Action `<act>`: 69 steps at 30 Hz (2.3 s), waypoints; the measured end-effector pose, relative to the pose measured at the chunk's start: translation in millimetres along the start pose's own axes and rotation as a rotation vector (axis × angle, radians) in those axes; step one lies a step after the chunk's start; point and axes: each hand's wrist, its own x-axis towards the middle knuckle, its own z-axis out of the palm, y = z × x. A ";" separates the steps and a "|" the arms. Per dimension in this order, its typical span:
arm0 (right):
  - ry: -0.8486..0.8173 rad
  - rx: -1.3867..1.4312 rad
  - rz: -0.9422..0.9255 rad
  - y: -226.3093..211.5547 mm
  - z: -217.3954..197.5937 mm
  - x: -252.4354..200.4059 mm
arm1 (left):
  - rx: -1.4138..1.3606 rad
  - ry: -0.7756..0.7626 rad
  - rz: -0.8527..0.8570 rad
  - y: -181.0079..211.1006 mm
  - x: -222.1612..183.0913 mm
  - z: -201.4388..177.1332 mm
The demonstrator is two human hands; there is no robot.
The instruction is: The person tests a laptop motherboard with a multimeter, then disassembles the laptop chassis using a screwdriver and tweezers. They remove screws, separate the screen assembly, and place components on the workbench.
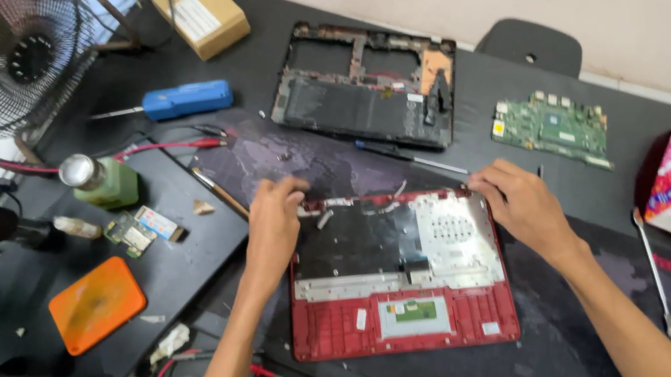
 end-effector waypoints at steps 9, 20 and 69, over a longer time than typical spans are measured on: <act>0.000 0.074 -0.016 -33.2 -14.3 -32.1 | -0.242 -0.040 -0.128 8.7 -68.9 -19.3; -0.019 -0.058 0.223 -74.2 -23.6 -106.2 | -0.252 -0.179 -0.335 39.3 -129.7 -48.3; 0.077 -0.242 -0.522 -163.3 -93.5 -16.4 | -1.244 0.084 -0.522 -11.9 -120.4 14.7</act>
